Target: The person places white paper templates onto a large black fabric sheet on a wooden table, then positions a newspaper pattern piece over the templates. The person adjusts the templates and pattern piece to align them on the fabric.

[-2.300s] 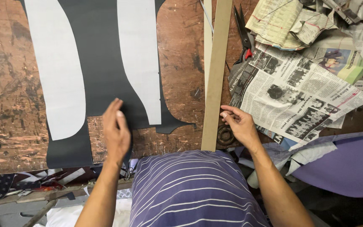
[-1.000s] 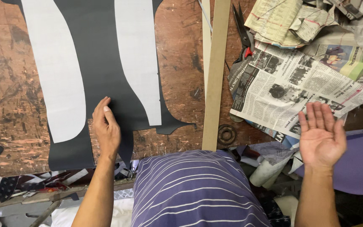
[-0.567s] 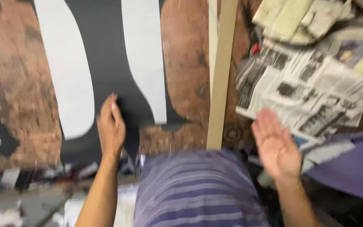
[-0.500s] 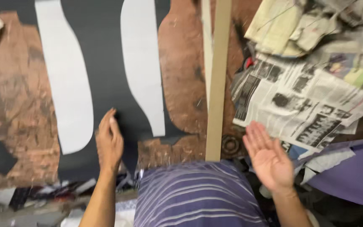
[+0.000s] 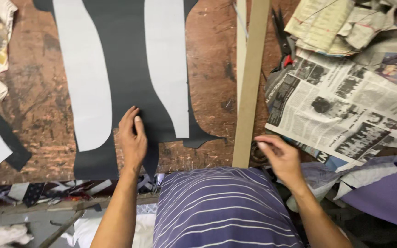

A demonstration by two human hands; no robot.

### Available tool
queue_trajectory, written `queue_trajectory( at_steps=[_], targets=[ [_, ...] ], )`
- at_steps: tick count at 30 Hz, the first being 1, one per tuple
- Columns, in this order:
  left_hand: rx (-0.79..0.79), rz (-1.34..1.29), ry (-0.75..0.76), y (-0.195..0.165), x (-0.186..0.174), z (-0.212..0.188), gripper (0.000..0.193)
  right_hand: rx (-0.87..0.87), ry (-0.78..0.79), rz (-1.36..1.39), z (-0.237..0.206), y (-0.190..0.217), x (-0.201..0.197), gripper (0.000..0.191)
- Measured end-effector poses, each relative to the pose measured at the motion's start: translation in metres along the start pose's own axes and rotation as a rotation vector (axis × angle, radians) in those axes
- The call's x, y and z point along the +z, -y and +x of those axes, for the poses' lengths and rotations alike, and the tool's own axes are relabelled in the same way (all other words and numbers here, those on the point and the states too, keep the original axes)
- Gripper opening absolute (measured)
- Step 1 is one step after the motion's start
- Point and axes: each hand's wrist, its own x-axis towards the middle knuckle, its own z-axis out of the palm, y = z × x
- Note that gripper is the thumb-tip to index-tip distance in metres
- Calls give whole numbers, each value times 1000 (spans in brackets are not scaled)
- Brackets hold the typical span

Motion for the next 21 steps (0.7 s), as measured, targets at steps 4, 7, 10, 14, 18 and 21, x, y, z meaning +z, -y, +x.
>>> queue_trajectory(
  at_steps=[4,7,10,14,18,21],
  targets=[
    [21,10,-6,-1,1,-2,32,-292,120,-337,17,3,40,15],
    [31,34,-15,0,3,-2,31,-393,235,-464,30,7,68,13],
    [45,52,-30,3,5,-3,30,-518,311,-547,39,9,89,20],
    [37,109,-26,4,5,-7,30,-474,371,-626,43,11,104,29],
    [69,114,-40,4,5,-9,31,-430,343,-678,42,13,116,36],
    [64,134,-38,3,5,-8,32,-338,337,-810,43,15,124,37]
  ],
)
